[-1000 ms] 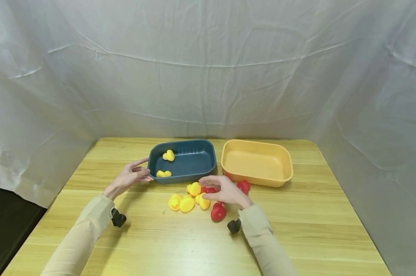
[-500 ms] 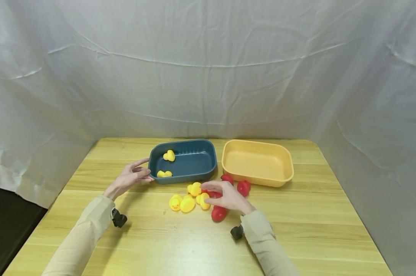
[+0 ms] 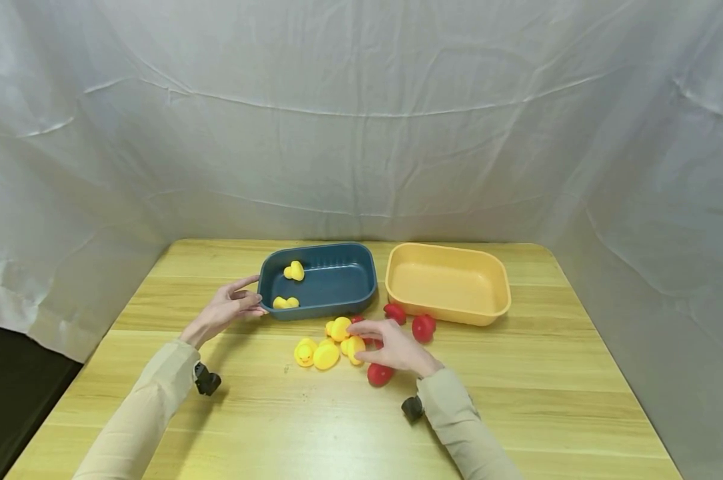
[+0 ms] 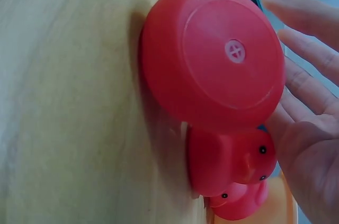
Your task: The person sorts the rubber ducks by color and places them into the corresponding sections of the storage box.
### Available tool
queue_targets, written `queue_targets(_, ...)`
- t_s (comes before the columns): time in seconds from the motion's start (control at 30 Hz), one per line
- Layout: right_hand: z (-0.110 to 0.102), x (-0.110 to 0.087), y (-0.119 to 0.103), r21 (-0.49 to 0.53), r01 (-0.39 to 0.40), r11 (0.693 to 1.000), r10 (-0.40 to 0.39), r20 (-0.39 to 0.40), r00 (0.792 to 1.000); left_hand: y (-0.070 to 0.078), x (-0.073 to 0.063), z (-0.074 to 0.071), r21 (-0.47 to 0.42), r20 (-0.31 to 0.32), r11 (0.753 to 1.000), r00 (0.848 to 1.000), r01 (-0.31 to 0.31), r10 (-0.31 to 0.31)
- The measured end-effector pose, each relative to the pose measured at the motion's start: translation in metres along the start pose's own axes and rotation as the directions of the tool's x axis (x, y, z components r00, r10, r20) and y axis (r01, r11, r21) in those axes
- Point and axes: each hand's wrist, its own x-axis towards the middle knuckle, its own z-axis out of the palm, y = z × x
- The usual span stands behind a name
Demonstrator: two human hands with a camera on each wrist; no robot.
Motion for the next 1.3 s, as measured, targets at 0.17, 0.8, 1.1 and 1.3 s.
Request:
queue_targets(0.17, 0.002, 0.001, -0.001, -0.121, 0.058, 0.991, -0.06, -0.012, 0.998, 0.0, 0.0, 0.0, 0.0, -0.002, 1.0, 1.0, 0.001, -0.001)
queue_targets(0.8, 0.006, 0.001, -0.006, -0.138, 0.055, 0.989, -0.053, 0.019, 0.998, 0.0, 0.0, 0.001, -0.006, 0.001, 1.0, 1.0, -0.01, 0.01)
queue_targets(1.1, 0.009, 0.002, -0.008, -0.246, 0.032, 0.969, -0.027, 0.024, 0.999, 0.0, 0.0, 0.001, 0.008, -0.001, 1.0, 1.0, -0.015, 0.015)
queue_targets(1.3, 0.012, 0.004, -0.007, -0.289, 0.036, 0.957, -0.032, 0.017, 0.999, 0.0, -0.001, 0.001, 0.011, 0.0, 1.0, 1.0, -0.017, 0.017)
